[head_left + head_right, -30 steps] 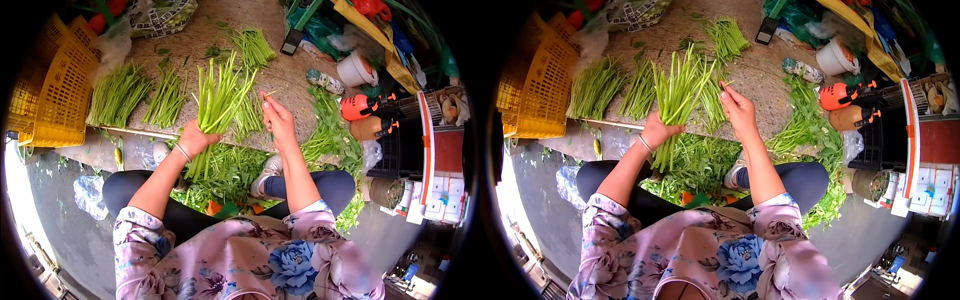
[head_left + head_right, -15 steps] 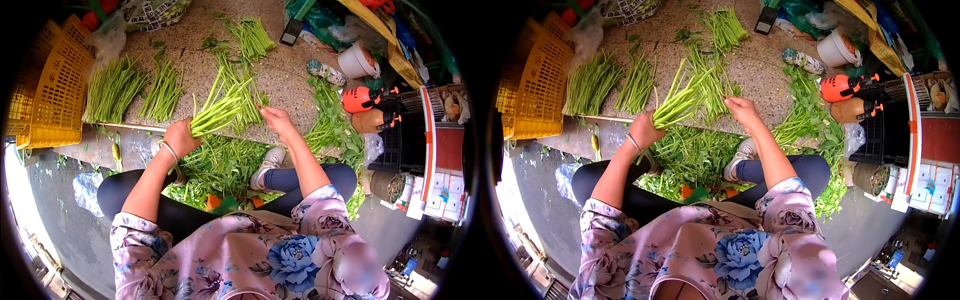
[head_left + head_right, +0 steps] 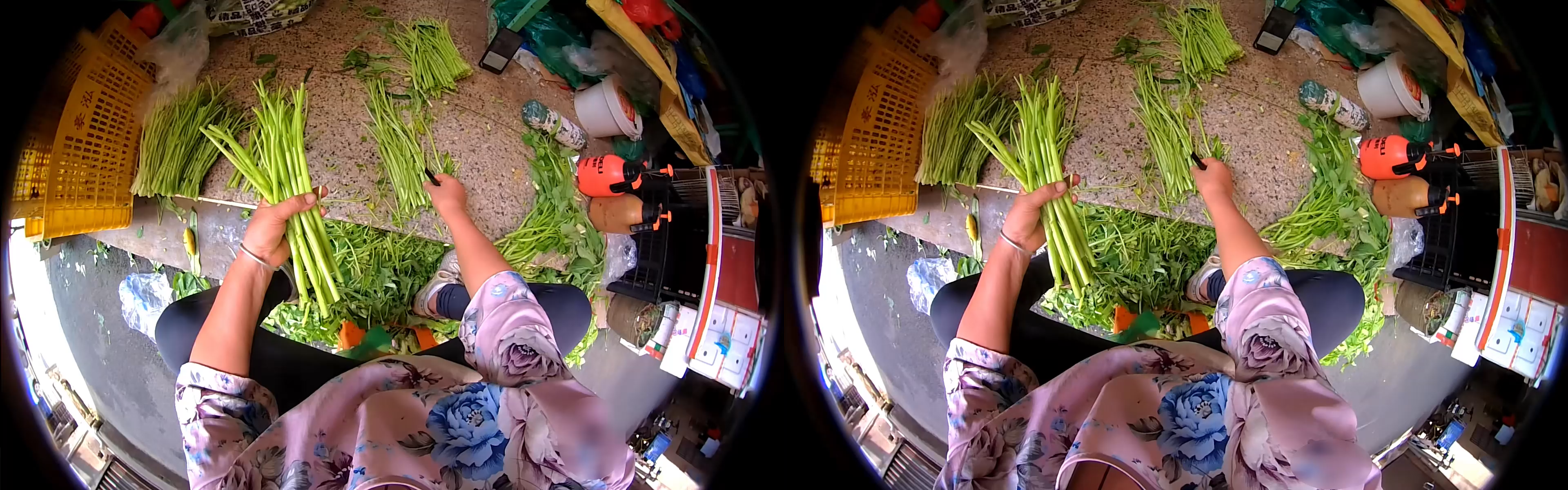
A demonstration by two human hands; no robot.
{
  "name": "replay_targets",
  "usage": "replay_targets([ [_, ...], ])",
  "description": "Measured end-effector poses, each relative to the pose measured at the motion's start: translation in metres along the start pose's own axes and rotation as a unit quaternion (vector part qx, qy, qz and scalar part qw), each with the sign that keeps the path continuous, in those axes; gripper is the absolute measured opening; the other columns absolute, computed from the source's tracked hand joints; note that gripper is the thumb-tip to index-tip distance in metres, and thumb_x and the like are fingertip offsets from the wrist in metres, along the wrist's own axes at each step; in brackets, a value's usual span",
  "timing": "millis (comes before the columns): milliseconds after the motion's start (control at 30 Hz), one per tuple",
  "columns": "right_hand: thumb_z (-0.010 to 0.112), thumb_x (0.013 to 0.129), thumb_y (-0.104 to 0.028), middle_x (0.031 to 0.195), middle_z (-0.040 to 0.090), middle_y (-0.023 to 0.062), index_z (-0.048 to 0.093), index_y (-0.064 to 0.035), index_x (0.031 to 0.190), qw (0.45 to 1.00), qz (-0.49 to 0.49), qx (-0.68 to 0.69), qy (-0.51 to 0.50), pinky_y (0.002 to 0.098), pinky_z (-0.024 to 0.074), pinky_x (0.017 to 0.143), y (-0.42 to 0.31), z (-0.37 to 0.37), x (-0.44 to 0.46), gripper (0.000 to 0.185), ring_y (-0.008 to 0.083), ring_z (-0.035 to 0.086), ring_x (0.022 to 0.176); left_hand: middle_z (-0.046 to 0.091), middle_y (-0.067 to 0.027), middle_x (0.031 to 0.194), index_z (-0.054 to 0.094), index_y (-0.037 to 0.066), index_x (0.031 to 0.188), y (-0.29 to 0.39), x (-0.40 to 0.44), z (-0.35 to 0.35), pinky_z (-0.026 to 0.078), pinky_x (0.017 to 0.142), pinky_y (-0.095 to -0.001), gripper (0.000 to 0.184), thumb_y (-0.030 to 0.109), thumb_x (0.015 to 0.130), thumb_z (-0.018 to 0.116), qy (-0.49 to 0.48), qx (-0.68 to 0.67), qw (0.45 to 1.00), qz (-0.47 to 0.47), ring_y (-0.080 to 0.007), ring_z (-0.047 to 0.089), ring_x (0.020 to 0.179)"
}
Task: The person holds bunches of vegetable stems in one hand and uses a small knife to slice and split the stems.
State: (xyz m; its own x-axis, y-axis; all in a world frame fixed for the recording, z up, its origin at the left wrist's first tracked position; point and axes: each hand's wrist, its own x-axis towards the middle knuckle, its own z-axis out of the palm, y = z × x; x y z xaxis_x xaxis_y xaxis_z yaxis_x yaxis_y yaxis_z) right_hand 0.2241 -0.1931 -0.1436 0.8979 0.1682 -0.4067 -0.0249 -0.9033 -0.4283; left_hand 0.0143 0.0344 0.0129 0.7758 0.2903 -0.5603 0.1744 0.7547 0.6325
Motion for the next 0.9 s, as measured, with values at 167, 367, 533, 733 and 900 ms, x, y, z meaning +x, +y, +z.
replay_targets([
  [167,0.059,0.073,-0.028,0.064,0.059,0.0113,0.064,-0.0037,0.082,0.997,0.082,0.006,-0.010,0.0359,0.0430,0.058,0.010,-0.020,0.012,0.026,0.0217,0.056,0.058,0.060,-0.0117,0.090,0.049,0.003,0.099,-0.001,-0.001,0.001,0.050,0.066,-0.0328,0.030,0.002,0.072,0.061,0.015,0.030,0.999,-0.009,-0.0207,0.059,0.072],
  [367,0.062,0.073,-0.035,0.061,0.059,0.0068,0.063,-0.0052,0.085,0.990,-0.026,0.086,0.104,0.0315,0.0415,0.053,0.024,-0.024,0.017,0.032,0.0170,0.054,0.053,0.056,-0.0082,0.089,0.047,0.005,0.101,-0.001,-0.002,0.003,0.050,0.067,-0.0360,0.032,0.005,0.073,0.062,0.021,0.008,1.000,0.004,-0.0229,0.059,0.075],
  [533,0.068,0.064,-0.044,0.126,0.034,0.0157,0.036,-0.0098,0.123,0.994,0.098,-0.049,0.008,0.0404,0.0377,0.091,-0.036,-0.028,-0.009,0.075,0.0324,0.043,0.111,0.055,-0.0075,0.089,0.046,0.006,0.103,-0.002,0.002,0.004,0.051,0.065,-0.0355,0.033,0.004,0.073,0.061,0.022,-0.013,1.000,0.002,-0.0227,0.059,0.074],
  [733,0.065,0.067,-0.044,0.124,0.034,0.0162,0.029,-0.0132,0.127,0.983,0.123,-0.128,0.053,0.0400,0.0466,0.078,-0.027,-0.018,0.004,0.076,0.0302,0.052,0.098,0.058,-0.0112,0.084,0.048,0.001,0.095,0.000,0.000,0.009,0.052,0.063,-0.0347,0.027,0.000,0.072,0.061,0.034,-0.017,0.999,0.015,-0.0240,0.060,0.070],
  [900,0.064,0.068,-0.040,0.117,0.047,0.0140,0.041,-0.0131,0.122,0.990,0.101,-0.072,0.061,0.0401,0.0438,0.082,-0.010,-0.027,0.013,0.064,0.0285,0.051,0.103,0.058,-0.0115,0.084,0.048,0.002,0.094,0.000,0.000,0.009,0.051,0.063,-0.0341,0.026,-0.002,0.072,0.060,0.040,-0.018,0.999,0.013,-0.0234,0.060,0.069],
])
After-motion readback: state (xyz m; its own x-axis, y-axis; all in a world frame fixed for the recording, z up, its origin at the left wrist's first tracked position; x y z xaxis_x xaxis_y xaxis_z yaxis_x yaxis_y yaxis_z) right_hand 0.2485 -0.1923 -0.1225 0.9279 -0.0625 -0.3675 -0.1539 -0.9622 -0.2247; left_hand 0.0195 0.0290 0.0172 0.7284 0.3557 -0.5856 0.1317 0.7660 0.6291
